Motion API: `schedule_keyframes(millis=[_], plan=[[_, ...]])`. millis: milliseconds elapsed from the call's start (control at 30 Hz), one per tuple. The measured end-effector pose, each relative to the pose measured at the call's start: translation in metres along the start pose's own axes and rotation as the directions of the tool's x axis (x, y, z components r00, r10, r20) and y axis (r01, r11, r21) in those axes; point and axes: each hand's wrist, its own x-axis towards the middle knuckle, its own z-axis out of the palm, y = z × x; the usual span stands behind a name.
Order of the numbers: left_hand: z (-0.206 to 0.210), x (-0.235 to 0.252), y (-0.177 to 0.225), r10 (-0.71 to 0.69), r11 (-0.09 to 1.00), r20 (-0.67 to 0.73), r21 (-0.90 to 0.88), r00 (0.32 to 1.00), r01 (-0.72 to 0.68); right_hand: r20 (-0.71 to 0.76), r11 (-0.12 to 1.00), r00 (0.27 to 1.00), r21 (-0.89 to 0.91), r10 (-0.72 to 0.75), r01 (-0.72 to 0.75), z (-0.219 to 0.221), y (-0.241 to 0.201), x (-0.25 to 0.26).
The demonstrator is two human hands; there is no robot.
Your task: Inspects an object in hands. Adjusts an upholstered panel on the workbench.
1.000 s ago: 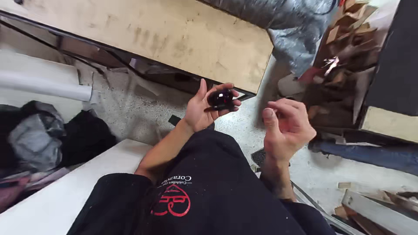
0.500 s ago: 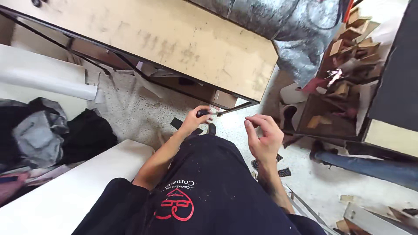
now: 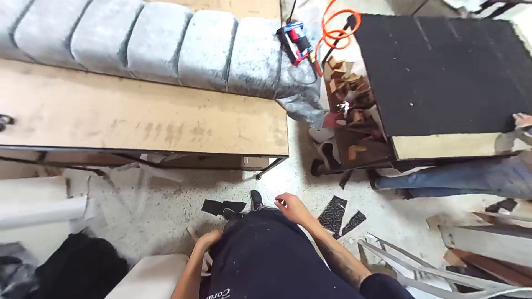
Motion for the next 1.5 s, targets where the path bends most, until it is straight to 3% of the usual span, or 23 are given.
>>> schedule_keyframes(millis=[67, 167, 267, 300, 400, 467, 633, 700, 800, 900, 967, 1033, 1100, 1200, 1267, 1333, 1400, 1500], plan=[[0.006, 0.022, 0.006, 0.040, 0.999, -0.002, 0.013, 0.999, -0.040, 0.054, 1.000, 0.998, -0.005, 0.014, -0.014, 0.004, -0.003, 0.005], [0.033, 0.044, 0.010, 0.197, 0.954, -0.096, -0.212, 0.976, -0.213, 0.075, 0.999, 0.997, 0.010, 0.035, -0.036, 0.013, 0.001, 0.008], [0.043, 0.045, 0.000, 0.253, 0.823, -0.193, -0.472, 0.948, -0.316, 0.053, 0.993, 0.992, 0.026, 0.116, -0.117, 0.020, 0.018, 0.002], [0.044, 0.053, -0.009, 0.237, 0.822, -0.216, -0.475, 0.947, -0.314, 0.044, 0.987, 0.987, 0.036, 0.153, -0.155, 0.024, 0.027, -0.002], [0.052, 0.103, -0.031, 0.076, 0.996, -0.240, -0.018, 0.968, -0.083, 0.078, 0.955, 0.953, 0.033, 0.292, -0.295, 0.036, 0.062, -0.019], [0.054, 0.119, -0.019, -0.034, 0.968, -0.150, 0.242, 0.988, 0.070, 0.116, 0.918, 0.912, 0.016, 0.393, -0.397, 0.045, 0.089, -0.033], [0.059, 0.116, 0.005, -0.096, 0.973, -0.113, 0.200, 0.989, 0.117, 0.204, 0.805, 0.785, -0.035, 0.585, -0.592, 0.048, 0.149, -0.074], [0.050, 0.098, 0.012, -0.050, 0.996, -0.069, 0.073, 0.996, 0.055, 0.177, 0.792, 0.779, -0.004, 0.602, -0.611, 0.034, 0.156, -0.076], [0.054, 0.083, 0.015, -0.035, 0.984, -0.073, -0.177, 0.997, 0.022, 0.028, 0.790, 0.809, 0.195, 0.587, -0.581, -0.019, 0.159, -0.049], [0.054, 0.070, 0.033, -0.053, 0.990, -0.051, -0.137, 0.997, 0.046, -0.144, 0.732, 0.833, 0.572, 0.534, -0.370, -0.105, 0.161, 0.020], [0.045, 0.061, 0.057, -0.076, 0.996, -0.078, 0.048, 0.994, 0.079, -0.270, 0.644, 0.845, 0.757, 0.462, -0.111, -0.166, 0.180, 0.092], [0.037, 0.049, 0.092, -0.102, 0.976, -0.167, 0.172, 0.981, 0.131, -0.309, 0.527, 0.825, 0.850, 0.472, 0.017, -0.219, 0.211, 0.173], [0.035, 0.028, 0.139, -0.035, 0.989, -0.283, 0.127, 0.959, 0.073, -0.245, 0.412, 0.809, 0.911, 0.535, 0.004, -0.253, 0.240, 0.254], [0.041, 0.006, 0.224, 0.157, 0.958, -0.463, -0.145, 0.872, -0.249, -0.044, 0.247, 0.876, 0.965, 0.481, -0.087, -0.279, 0.266, 0.359], [0.043, -0.002, 0.289, 0.228, 0.890, -0.540, -0.222, 0.810, -0.398, 0.095, 0.103, 0.921, 0.984, 0.378, -0.144, -0.292, 0.258, 0.385], [0.047, -0.003, 0.342, 0.321, 0.878, -0.523, -0.149, 0.789, -0.456, 0.175, 0.016, 0.938, 0.982, 0.299, -0.189, -0.305, 0.250, 0.382], [0.050, -0.007, 0.381, 0.391, 0.881, -0.430, -0.082, 0.814, -0.466, 0.204, -0.063, 0.974, 0.978, 0.095, -0.198, -0.309, 0.263, 0.373], [0.055, -0.015, 0.422, 0.384, 0.900, -0.335, -0.075, 0.860, -0.430, 0.183, -0.044, 0.978, 0.981, -0.101, -0.188, -0.303, 0.287, 0.353]])
